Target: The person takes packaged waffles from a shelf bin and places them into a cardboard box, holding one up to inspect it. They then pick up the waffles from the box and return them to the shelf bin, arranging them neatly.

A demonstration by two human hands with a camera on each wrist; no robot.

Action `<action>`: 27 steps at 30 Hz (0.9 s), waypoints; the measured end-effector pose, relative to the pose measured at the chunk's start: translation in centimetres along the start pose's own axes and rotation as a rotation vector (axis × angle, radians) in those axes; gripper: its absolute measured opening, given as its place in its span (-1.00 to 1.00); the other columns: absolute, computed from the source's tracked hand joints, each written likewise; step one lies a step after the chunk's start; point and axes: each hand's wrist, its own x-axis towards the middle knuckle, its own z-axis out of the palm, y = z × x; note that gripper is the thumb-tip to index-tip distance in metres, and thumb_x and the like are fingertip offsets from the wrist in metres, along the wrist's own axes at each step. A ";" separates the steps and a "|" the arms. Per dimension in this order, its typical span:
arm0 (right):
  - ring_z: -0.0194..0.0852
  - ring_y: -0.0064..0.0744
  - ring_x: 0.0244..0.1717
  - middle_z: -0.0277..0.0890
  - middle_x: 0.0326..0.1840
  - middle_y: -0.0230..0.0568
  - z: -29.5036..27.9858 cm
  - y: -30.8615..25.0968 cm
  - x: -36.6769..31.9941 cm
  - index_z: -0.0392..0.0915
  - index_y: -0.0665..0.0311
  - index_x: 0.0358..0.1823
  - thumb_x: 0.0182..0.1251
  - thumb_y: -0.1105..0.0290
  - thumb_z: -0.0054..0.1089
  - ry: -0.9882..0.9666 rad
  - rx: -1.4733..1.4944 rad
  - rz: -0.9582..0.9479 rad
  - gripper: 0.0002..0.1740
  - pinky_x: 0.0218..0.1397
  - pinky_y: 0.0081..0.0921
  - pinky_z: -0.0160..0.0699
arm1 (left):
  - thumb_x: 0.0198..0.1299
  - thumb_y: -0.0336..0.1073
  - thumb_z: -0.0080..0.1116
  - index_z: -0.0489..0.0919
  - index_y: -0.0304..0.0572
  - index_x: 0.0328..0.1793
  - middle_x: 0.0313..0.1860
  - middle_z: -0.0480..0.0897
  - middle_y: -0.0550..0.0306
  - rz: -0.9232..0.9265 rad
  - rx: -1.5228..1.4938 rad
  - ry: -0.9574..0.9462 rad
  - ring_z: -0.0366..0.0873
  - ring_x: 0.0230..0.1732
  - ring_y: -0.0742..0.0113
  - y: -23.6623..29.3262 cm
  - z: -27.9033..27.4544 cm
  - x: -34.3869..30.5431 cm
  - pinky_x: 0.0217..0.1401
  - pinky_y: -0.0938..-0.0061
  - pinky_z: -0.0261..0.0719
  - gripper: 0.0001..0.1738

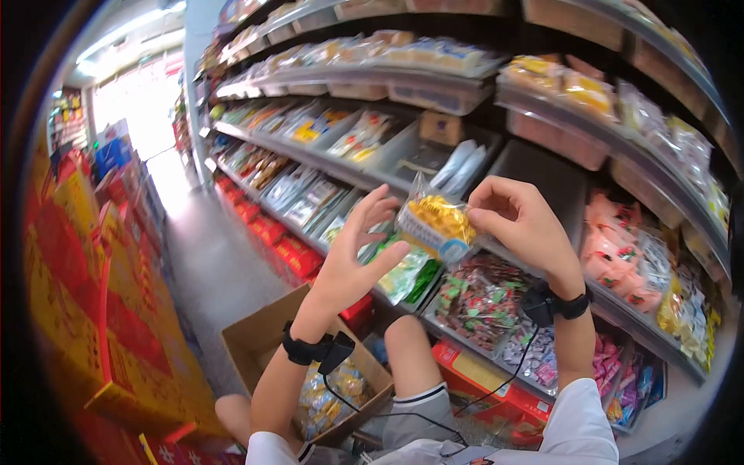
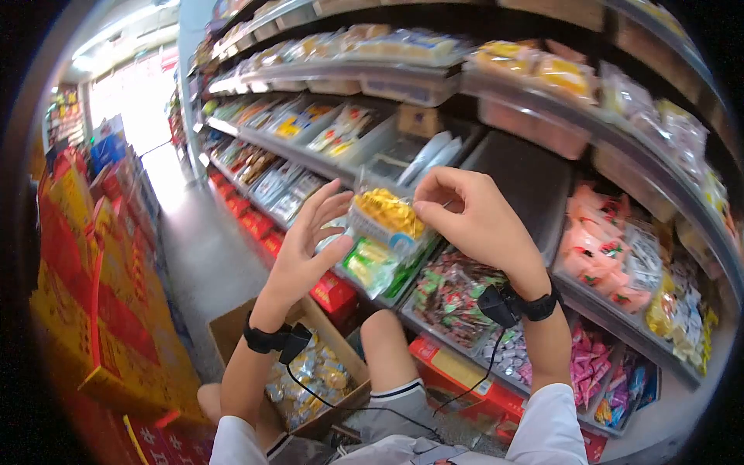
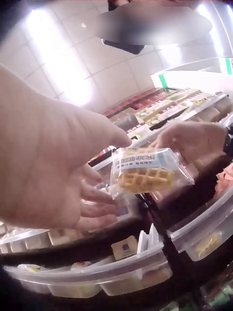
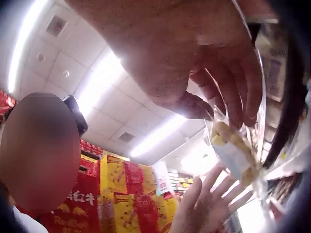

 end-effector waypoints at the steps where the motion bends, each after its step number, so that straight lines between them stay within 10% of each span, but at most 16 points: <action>1: 0.61 -0.60 -0.27 0.67 -0.32 -0.32 1.7 0.0 0.5 0.59 0.41 -0.24 0.35 0.43 0.27 -0.105 0.127 0.039 -0.85 -0.15 -0.54 0.60 | 0.34 -0.26 0.33 0.25 -0.19 0.61 0.35 0.53 -0.08 -0.029 -0.077 -0.015 0.50 0.34 0.19 0.4 -1.2 -1.4 0.36 0.30 0.48 -0.22; 5: 0.62 -0.65 -0.28 0.66 -0.30 -0.37 9.7 0.8 2.8 0.60 0.40 -0.19 0.44 0.40 0.27 -0.407 0.432 0.114 -0.84 -0.21 -0.59 0.61 | 0.44 -0.37 0.21 0.42 -0.33 0.41 0.11 0.63 0.17 -0.225 -0.146 0.040 0.55 0.05 0.57 1.3 -6.1 -7.8 0.04 0.58 0.53 -0.53; 14: 0.59 -0.64 0.03 0.61 0.05 -0.35 33.6 7.3 7.1 0.53 0.31 0.20 0.54 0.25 0.20 -0.556 0.930 0.270 -0.64 0.01 -0.63 0.59 | 0.47 -0.24 0.18 0.50 -0.24 0.26 -0.05 0.69 0.26 -0.443 -0.018 0.641 0.58 -0.12 0.62 -6.4 -16.5 -18.6 -0.22 0.68 0.50 -0.65; 27: 0.58 -0.58 0.03 0.58 0.05 -0.30 53.5 20.1 3.6 0.50 0.29 0.24 0.53 0.38 0.17 -0.716 1.042 0.766 -0.67 -0.04 -0.47 0.67 | 0.45 -0.14 0.15 0.52 -0.27 0.07 -0.22 0.63 0.20 -1.073 -0.044 0.786 0.51 -0.35 0.53 -19.9 -23.1 -27.9 -0.31 0.57 0.49 -0.68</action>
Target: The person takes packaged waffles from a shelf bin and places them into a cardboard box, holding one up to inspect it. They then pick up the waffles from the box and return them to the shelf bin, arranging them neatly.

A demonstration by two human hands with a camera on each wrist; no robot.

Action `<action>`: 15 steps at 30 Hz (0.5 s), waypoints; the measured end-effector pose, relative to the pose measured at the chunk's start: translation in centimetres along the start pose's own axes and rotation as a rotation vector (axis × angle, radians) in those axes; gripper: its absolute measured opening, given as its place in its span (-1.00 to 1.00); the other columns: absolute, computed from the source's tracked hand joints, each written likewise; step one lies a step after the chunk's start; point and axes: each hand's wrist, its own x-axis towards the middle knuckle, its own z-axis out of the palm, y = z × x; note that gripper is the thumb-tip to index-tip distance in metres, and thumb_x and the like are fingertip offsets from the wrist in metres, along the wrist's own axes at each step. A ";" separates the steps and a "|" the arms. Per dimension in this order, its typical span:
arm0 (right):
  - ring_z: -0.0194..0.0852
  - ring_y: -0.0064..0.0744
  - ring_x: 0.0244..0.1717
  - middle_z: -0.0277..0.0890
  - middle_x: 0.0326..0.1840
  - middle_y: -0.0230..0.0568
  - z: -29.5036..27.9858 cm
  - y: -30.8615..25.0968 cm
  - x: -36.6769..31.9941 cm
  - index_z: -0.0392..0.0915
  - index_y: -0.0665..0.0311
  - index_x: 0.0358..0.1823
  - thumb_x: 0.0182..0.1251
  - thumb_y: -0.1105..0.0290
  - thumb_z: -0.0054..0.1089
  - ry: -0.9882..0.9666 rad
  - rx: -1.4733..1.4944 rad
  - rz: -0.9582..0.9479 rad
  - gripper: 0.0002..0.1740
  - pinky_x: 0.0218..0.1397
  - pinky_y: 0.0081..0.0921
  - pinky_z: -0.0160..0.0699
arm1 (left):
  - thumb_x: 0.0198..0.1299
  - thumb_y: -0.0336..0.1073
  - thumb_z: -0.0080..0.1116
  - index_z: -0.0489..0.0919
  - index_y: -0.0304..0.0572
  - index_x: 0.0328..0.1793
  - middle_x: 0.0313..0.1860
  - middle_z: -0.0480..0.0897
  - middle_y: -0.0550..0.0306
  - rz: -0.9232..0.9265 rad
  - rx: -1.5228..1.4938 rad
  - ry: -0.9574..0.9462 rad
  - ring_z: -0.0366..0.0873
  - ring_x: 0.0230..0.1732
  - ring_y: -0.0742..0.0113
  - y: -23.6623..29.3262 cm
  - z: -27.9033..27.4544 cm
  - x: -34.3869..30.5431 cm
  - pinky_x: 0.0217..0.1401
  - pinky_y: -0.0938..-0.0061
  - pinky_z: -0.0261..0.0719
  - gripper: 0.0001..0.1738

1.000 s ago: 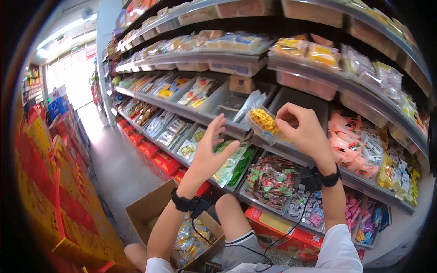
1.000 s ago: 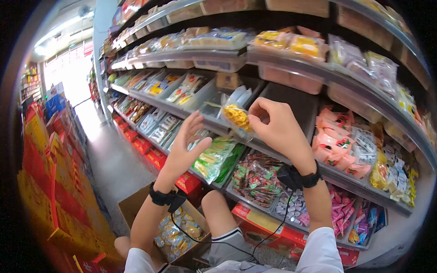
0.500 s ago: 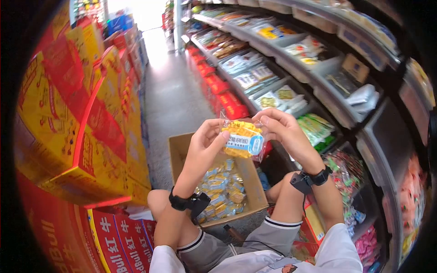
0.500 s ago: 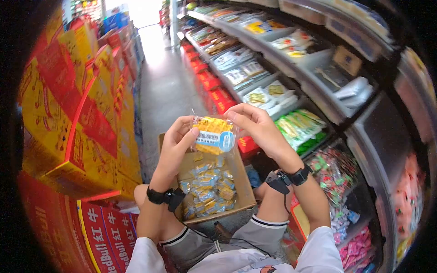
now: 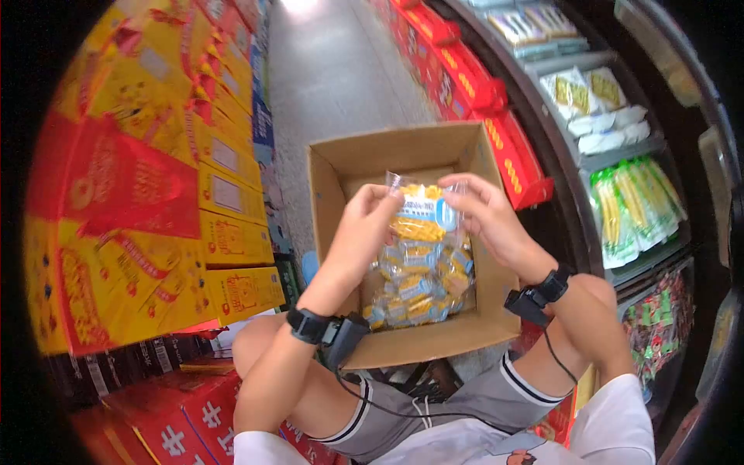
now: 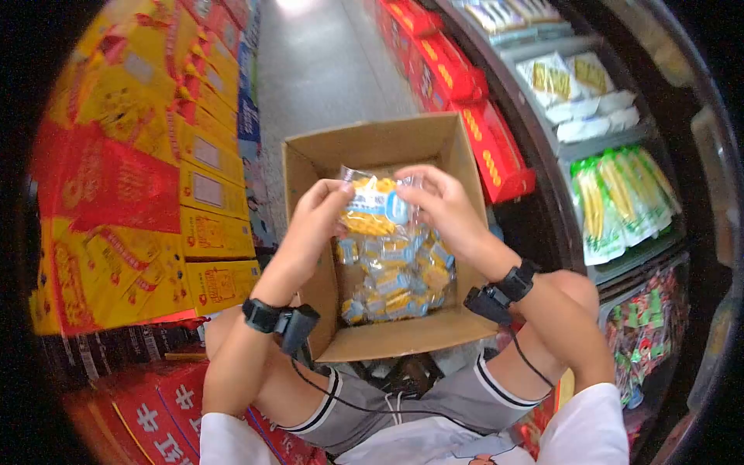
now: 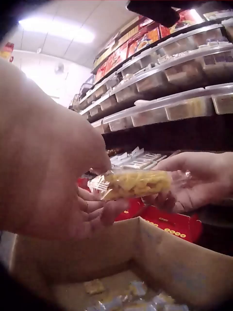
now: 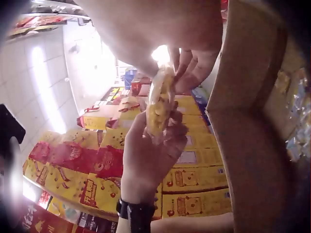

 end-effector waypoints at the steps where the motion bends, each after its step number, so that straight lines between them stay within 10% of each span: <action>1: 0.60 -0.57 0.03 0.59 0.04 -0.28 -0.4 0.2 0.7 0.50 0.29 0.22 0.53 0.38 0.17 -0.004 0.014 0.017 -0.68 0.00 -0.49 0.66 | 0.45 -0.15 0.15 0.53 -0.26 0.06 -0.21 0.62 0.20 -0.055 -0.056 0.003 0.51 -0.37 0.52 -0.3 -0.1 0.5 -0.32 0.57 0.49 -0.69; 15: 0.52 -0.70 -0.33 0.63 -0.23 -0.32 0.1 1.8 2.7 0.53 0.30 0.19 0.50 0.32 0.23 0.097 0.102 0.133 -0.66 -0.30 -0.67 0.52 | 0.43 -0.08 0.17 0.48 -0.30 0.15 -0.13 0.66 0.08 -0.420 -0.326 -0.010 0.64 -0.38 0.40 -1.1 -0.9 2.5 -0.42 0.62 0.52 -0.58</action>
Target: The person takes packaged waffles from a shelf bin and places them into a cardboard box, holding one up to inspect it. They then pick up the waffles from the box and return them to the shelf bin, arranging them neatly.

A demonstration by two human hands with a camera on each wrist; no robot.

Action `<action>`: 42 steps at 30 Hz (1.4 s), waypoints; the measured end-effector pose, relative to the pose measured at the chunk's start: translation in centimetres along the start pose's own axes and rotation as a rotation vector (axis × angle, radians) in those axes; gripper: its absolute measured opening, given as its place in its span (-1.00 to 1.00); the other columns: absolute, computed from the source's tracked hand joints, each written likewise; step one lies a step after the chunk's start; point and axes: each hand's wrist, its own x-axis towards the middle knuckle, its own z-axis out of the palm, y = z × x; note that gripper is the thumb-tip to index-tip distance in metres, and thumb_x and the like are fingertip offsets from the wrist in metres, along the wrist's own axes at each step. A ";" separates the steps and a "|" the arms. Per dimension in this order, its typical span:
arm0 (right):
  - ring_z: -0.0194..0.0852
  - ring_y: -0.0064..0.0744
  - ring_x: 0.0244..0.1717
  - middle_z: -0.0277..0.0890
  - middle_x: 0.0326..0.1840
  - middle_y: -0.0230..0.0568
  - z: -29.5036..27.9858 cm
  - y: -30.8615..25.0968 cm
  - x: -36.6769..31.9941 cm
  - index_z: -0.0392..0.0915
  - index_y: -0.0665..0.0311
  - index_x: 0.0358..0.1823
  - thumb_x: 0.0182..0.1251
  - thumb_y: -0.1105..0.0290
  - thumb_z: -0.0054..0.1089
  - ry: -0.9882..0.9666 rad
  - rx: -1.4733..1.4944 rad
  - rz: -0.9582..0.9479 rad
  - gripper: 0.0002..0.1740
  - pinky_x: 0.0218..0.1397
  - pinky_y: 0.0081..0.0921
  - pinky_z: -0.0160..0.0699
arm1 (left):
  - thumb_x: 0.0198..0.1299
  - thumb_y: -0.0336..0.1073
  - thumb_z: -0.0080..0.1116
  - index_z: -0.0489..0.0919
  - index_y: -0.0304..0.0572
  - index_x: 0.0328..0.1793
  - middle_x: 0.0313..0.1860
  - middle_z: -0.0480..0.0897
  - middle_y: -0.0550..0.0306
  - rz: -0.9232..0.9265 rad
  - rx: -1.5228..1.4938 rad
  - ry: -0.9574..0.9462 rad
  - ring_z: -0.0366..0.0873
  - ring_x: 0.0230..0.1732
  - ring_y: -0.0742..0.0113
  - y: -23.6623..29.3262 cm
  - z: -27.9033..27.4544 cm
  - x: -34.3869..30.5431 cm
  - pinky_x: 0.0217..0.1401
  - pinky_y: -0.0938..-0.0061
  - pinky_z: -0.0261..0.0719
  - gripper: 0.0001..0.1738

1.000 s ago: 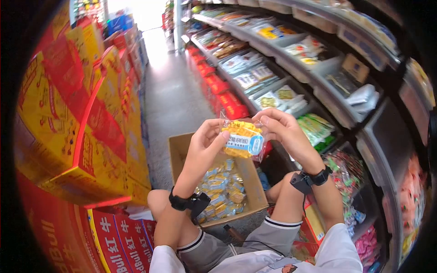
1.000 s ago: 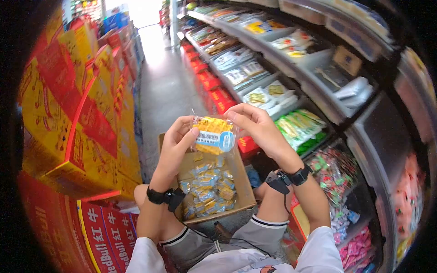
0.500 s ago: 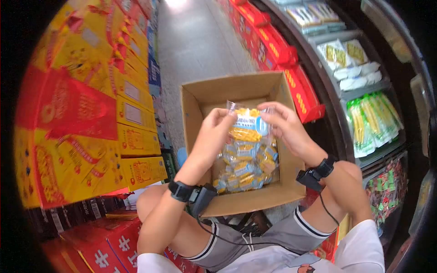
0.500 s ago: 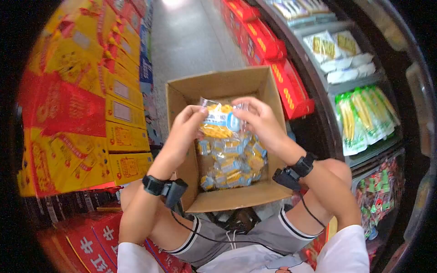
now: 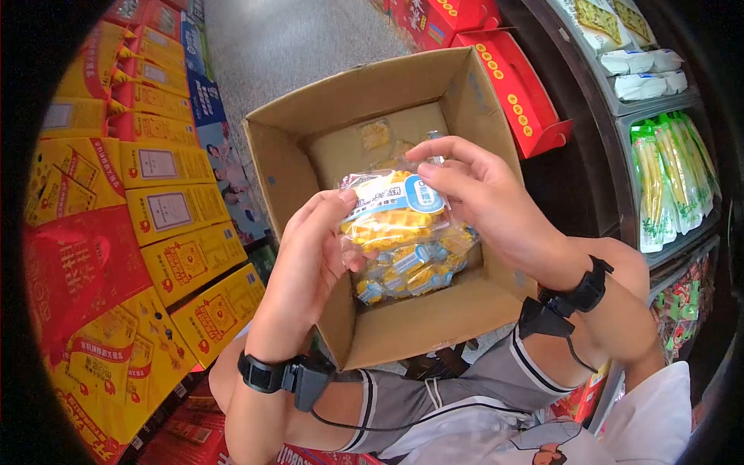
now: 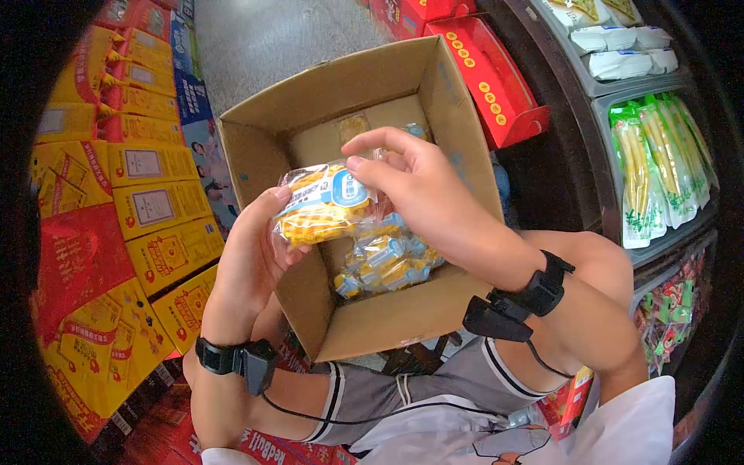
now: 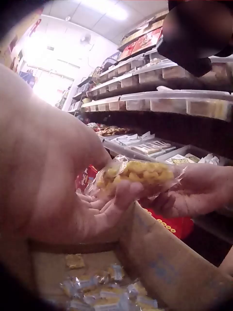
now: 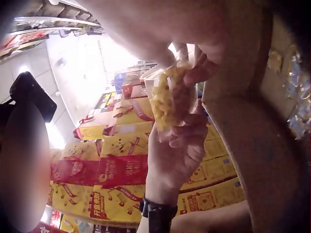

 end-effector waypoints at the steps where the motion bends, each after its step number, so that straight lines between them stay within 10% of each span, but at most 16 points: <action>1: 0.52 -0.71 -0.33 0.63 -0.23 -0.33 -0.2 0.2 0.1 0.54 0.30 0.18 0.50 0.31 0.22 -0.004 -0.007 -0.004 -0.67 -0.29 -0.68 0.51 | 0.43 -0.08 0.17 0.48 -0.30 0.15 -0.13 0.66 0.08 -0.005 0.000 0.002 0.64 -0.38 0.40 0.0 0.0 0.0 -0.42 0.61 0.52 -0.58; 9: 0.49 -0.71 -0.32 0.61 -0.25 -0.35 -0.5 0.3 -0.4 0.56 0.30 0.16 0.52 0.28 0.19 0.002 -0.025 -0.009 -0.68 -0.26 -0.69 0.49 | 0.42 -0.09 0.21 0.48 -0.29 0.14 -0.15 0.65 0.10 0.014 0.069 -0.033 0.63 -0.34 0.43 -0.1 0.5 -0.4 -0.35 0.60 0.55 -0.58; 18: 0.54 -0.54 -0.17 0.60 -0.08 -0.18 -2.6 2.9 -1.4 0.52 0.24 0.18 0.45 0.32 0.19 -0.155 -0.792 0.081 -0.66 -0.12 -0.48 0.57 | 0.45 -0.11 0.21 0.46 -0.43 0.23 -0.20 0.66 0.02 0.129 0.789 -0.009 0.63 -0.19 0.39 -5.9 -2.0 1.6 -0.20 0.45 0.62 -0.51; 23: 0.58 0.23 0.05 0.56 0.05 0.20 -3.7 7.9 -1.0 0.48 0.28 0.25 0.30 0.27 0.27 -0.255 -1.097 -0.014 -0.49 0.14 -0.09 0.55 | 0.41 0.01 0.20 0.53 -0.51 0.16 -0.19 0.70 -0.09 -0.096 1.004 -0.069 0.69 -0.22 0.26 -8.3 -2.3 2.1 -0.15 0.36 0.65 -0.41; 29: 0.53 0.36 0.16 0.32 0.31 0.47 -2.5 10.8 -2.6 0.43 0.37 0.30 0.32 0.29 0.24 -0.294 -1.197 0.237 -0.44 0.24 -0.02 0.56 | 0.31 0.12 0.22 0.49 -0.53 0.24 -0.08 0.72 -0.34 -0.328 1.129 0.012 0.76 -0.07 0.04 -8.9 -0.8 1.1 -0.04 0.18 0.70 -0.26; 35: 0.50 0.41 0.19 0.28 0.32 0.54 -3.1 10.9 -2.9 0.45 0.44 0.25 0.33 0.32 0.19 -0.288 -1.489 0.077 -0.48 0.24 0.08 0.55 | 0.31 0.20 0.18 0.35 -0.53 0.46 0.15 0.61 -0.59 0.001 1.440 0.149 0.58 0.27 -0.35 -7.5 -1.6 0.8 0.35 0.03 0.51 -0.09; 42: 0.52 0.27 0.13 0.44 0.13 0.25 -2.6 6.9 -2.3 0.51 0.42 0.08 0.29 0.31 0.23 -0.138 -1.502 -0.255 -0.59 0.19 0.07 0.55 | 0.37 0.15 0.20 0.42 -0.42 0.44 0.13 0.68 -0.37 0.199 1.296 0.083 0.67 0.19 -0.05 -5.8 -1.2 0.6 0.24 0.25 0.59 -0.21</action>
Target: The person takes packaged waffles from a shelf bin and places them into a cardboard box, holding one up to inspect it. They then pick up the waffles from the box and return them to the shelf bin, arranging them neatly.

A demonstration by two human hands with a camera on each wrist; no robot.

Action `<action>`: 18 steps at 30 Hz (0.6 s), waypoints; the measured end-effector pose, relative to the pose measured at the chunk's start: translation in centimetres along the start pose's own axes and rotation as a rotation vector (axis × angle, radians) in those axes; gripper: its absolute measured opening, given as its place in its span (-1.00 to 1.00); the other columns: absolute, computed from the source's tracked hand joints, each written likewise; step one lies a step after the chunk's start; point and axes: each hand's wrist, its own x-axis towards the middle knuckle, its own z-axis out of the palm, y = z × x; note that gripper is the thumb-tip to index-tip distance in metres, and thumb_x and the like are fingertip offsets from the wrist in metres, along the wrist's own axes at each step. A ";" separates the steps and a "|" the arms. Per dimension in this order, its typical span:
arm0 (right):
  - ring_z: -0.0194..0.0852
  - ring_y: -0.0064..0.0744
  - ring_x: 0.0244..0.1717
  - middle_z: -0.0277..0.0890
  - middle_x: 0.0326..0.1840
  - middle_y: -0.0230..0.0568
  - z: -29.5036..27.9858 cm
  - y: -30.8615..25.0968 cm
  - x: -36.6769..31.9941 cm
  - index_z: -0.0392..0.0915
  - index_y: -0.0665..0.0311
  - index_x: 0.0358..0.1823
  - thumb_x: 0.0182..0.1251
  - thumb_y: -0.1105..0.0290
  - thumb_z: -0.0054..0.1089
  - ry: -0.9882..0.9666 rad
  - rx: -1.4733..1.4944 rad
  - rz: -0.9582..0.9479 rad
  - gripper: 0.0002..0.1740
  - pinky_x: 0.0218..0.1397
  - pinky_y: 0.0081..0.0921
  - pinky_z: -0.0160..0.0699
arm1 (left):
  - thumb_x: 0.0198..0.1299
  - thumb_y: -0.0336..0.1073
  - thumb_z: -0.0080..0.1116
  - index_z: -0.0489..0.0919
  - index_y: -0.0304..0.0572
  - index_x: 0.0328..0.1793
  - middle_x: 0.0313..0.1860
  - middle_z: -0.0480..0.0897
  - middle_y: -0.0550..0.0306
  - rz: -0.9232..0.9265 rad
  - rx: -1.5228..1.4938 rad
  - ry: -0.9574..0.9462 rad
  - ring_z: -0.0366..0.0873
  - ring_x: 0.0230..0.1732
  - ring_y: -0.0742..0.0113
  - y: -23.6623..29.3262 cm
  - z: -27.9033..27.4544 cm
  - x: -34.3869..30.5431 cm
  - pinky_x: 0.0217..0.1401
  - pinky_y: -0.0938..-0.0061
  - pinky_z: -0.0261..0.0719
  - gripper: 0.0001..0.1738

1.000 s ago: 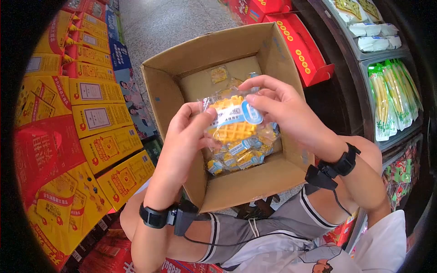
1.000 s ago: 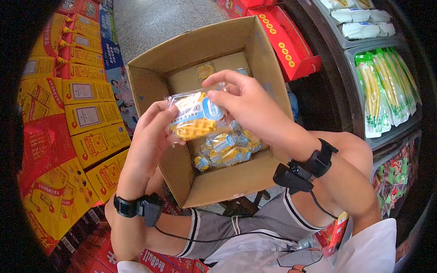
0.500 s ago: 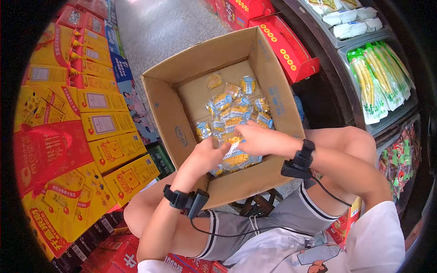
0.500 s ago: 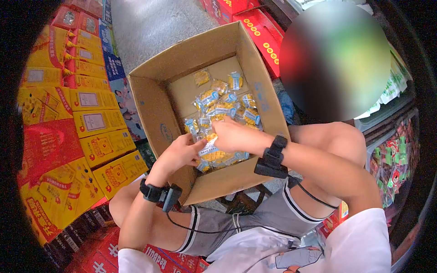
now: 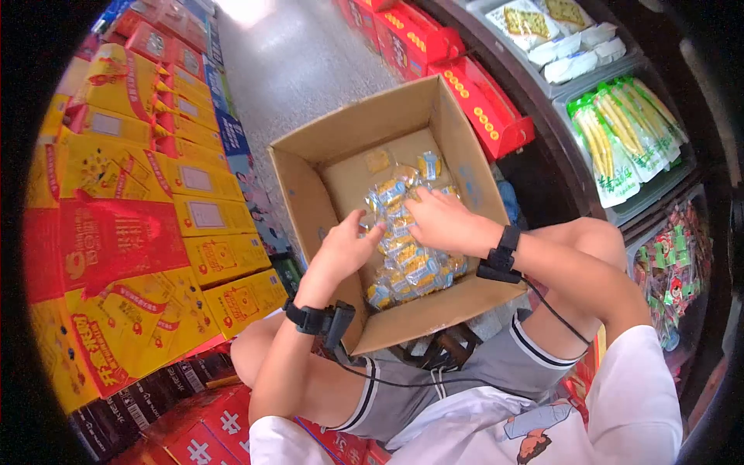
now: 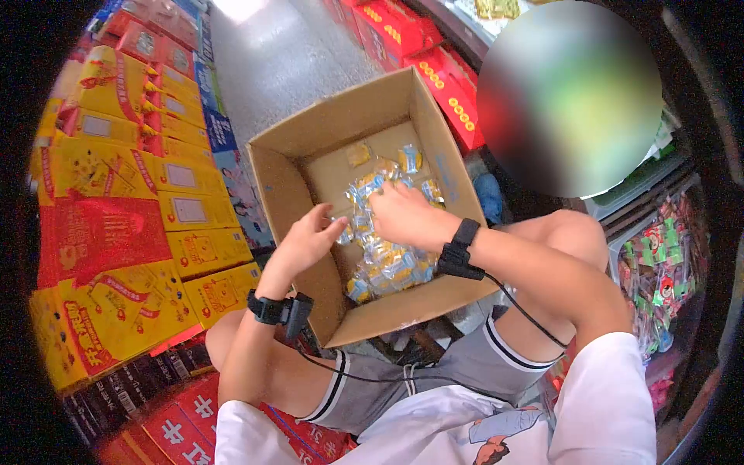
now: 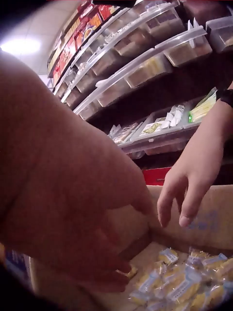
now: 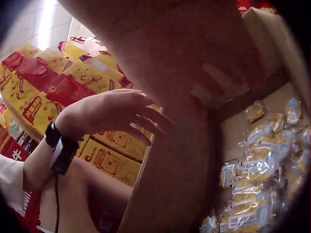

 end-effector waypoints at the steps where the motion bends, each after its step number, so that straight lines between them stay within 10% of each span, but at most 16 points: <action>1: 0.51 0.26 0.14 0.45 0.13 0.23 -0.6 -0.2 -0.2 0.51 0.41 0.09 0.30 0.30 0.23 0.040 -0.006 -0.029 -0.59 0.20 0.06 0.54 | 0.37 0.13 0.23 0.43 -0.39 0.44 0.13 0.68 -0.36 0.020 -0.011 -0.013 0.67 0.19 -0.03 0.1 0.0 0.1 0.22 0.25 0.61 -0.23; 2: 0.51 0.26 0.15 0.45 0.13 0.22 -0.8 -0.2 -0.4 0.51 0.40 0.09 0.30 0.30 0.23 0.089 -0.016 -0.065 -0.59 0.21 0.06 0.54 | 0.34 0.15 0.21 0.49 -0.41 0.32 0.02 0.68 -0.46 0.040 -0.020 -0.001 0.68 0.13 -0.24 0.7 -0.1 -0.3 0.19 0.10 0.61 -0.27; 6: 0.52 0.24 0.06 0.49 -0.02 0.21 -0.9 0.7 0.1 0.55 0.37 -0.04 0.30 0.31 0.20 0.304 -0.055 -0.242 -0.69 0.12 0.08 0.57 | 0.38 0.10 0.25 0.40 -0.36 0.48 0.01 0.73 -0.28 0.185 -0.003 -0.020 0.71 0.04 0.09 0.6 0.4 -0.1 0.12 0.23 0.67 -0.23; 18: 0.51 0.14 0.23 0.53 0.18 0.13 -6.9 -0.2 -2.8 0.53 0.37 0.22 0.34 0.23 0.27 0.335 -0.069 -0.272 -0.50 0.30 -0.10 0.55 | 0.39 0.05 0.21 0.48 -0.41 0.38 0.00 0.74 -0.29 0.397 -0.188 0.159 0.75 0.04 -0.06 4.3 1.8 -1.0 0.11 0.19 0.68 -0.32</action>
